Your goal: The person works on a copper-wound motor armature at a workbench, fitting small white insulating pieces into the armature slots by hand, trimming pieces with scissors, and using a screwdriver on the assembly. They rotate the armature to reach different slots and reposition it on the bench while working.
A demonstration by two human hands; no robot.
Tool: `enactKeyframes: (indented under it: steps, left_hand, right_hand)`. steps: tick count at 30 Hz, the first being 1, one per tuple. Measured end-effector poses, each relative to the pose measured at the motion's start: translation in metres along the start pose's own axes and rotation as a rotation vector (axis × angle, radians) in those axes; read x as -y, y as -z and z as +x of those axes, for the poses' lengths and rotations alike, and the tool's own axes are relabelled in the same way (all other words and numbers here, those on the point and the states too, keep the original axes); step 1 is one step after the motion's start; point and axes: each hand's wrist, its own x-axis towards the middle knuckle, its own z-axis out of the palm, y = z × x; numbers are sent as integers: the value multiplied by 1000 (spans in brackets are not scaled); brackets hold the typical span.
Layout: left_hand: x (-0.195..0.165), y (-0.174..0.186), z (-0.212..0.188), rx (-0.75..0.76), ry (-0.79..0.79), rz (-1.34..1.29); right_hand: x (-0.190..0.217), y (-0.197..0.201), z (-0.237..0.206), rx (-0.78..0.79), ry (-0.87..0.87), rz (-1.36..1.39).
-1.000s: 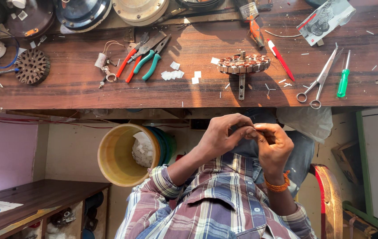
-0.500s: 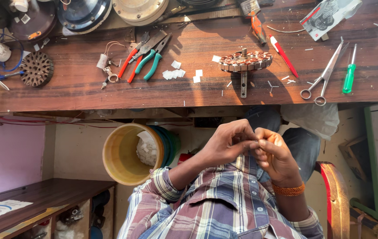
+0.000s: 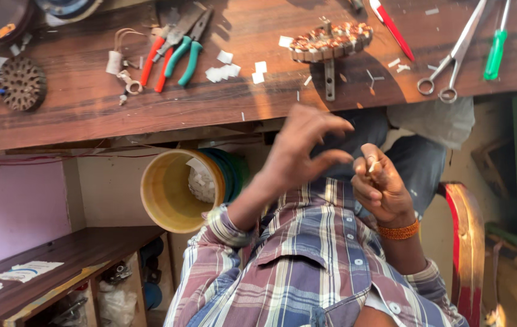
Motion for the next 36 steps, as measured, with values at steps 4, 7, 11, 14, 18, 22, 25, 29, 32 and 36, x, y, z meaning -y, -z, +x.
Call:
enactKeyframes:
  steps: [4, 7, 11, 14, 18, 22, 25, 29, 32, 36]
  left_hand:
    - [32, 27, 34, -91, -240, 322]
    - [64, 39, 59, -39, -302, 465]
    - [99, 30, 82, -42, -276, 359]
    - [110, 16, 89, -96, -282, 163]
    - [108, 8, 99, -214, -331, 192]
    - [103, 19, 111, -173, -256, 220]
    - [98, 22, 112, -187, -270, 272]
    - [95, 22, 113, -155, -202, 305]
    - [99, 21, 115, -118, -155, 308]
    - [106, 21, 116, -111, -139, 283]
  right_hand:
    - [-2, -1, -12, -59, 150, -83]
    - [-8, -2, -16, -125, 242, -207]
    - [-9, 0, -20, -240, 389, -461]
    - [0, 3, -25, -310, 388, -569]
    - [14, 4, -30, -410, 385, -631]
    - [25, 2, -26, -435, 458, -733]
    - [35, -6, -18, -405, 522, -799]
    - [42, -23, -2, -420, 624, -935]
    - [43, -38, 18, -389, 802, -1147]
    - [55, -52, 60, -348, 922, -1319]
